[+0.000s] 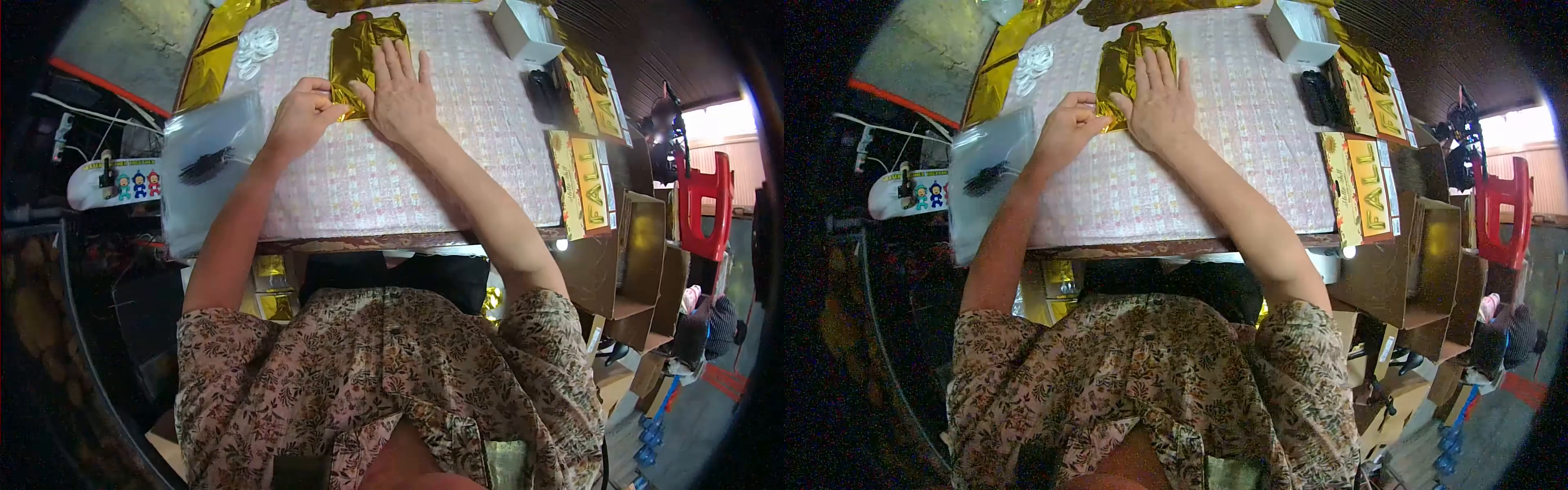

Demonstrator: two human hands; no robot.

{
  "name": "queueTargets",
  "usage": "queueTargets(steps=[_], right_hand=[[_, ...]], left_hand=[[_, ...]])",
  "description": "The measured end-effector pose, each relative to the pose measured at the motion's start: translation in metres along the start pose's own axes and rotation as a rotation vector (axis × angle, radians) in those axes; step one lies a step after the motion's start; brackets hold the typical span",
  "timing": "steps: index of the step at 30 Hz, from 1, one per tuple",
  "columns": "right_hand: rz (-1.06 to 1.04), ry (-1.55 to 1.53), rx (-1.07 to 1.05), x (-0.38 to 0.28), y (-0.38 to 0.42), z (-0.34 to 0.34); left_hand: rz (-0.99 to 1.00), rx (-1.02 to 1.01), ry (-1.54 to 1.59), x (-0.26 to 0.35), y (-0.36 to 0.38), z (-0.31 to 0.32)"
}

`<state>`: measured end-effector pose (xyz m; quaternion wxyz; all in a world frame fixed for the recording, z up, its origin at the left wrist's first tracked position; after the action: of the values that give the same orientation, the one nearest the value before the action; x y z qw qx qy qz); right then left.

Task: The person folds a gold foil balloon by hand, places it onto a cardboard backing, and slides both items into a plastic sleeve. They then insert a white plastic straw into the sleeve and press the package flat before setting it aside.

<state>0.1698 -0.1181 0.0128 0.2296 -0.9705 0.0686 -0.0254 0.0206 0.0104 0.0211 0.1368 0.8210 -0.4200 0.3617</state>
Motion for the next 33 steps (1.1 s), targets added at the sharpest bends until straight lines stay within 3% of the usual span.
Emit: queueTargets(steps=[10,28,30,31,33], right_hand=[[0.183,-0.048,-0.048,0.001,0.008,0.018],[0.116,-0.028,0.013,0.004,0.01,0.023],[0.119,-0.022,0.006,0.005,0.009,0.021],[0.138,-0.032,-0.023,0.005,0.009,0.021],[0.154,-0.044,-0.055,0.004,0.01,0.023]], left_hand=[[-0.131,-0.013,0.139,-0.01,0.005,0.004],[-0.024,0.099,0.055,-0.013,0.006,0.007],[0.145,0.213,-0.146,-0.001,0.001,-0.002],[0.144,0.211,-0.144,0.002,-0.003,0.002],[0.313,0.146,-0.517,0.014,-0.01,0.017]])
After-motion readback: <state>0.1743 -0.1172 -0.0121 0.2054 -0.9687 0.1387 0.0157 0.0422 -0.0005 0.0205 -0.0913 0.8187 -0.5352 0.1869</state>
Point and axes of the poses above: each hand's wrist, its own y-axis away from the middle knuckle, its own z-axis out of the palm, x = y × z, the point moved 2 cm from there along -y, towards the middle knuckle, and after that the axes turned 15 degrees about -z, right-handed, at the moved point
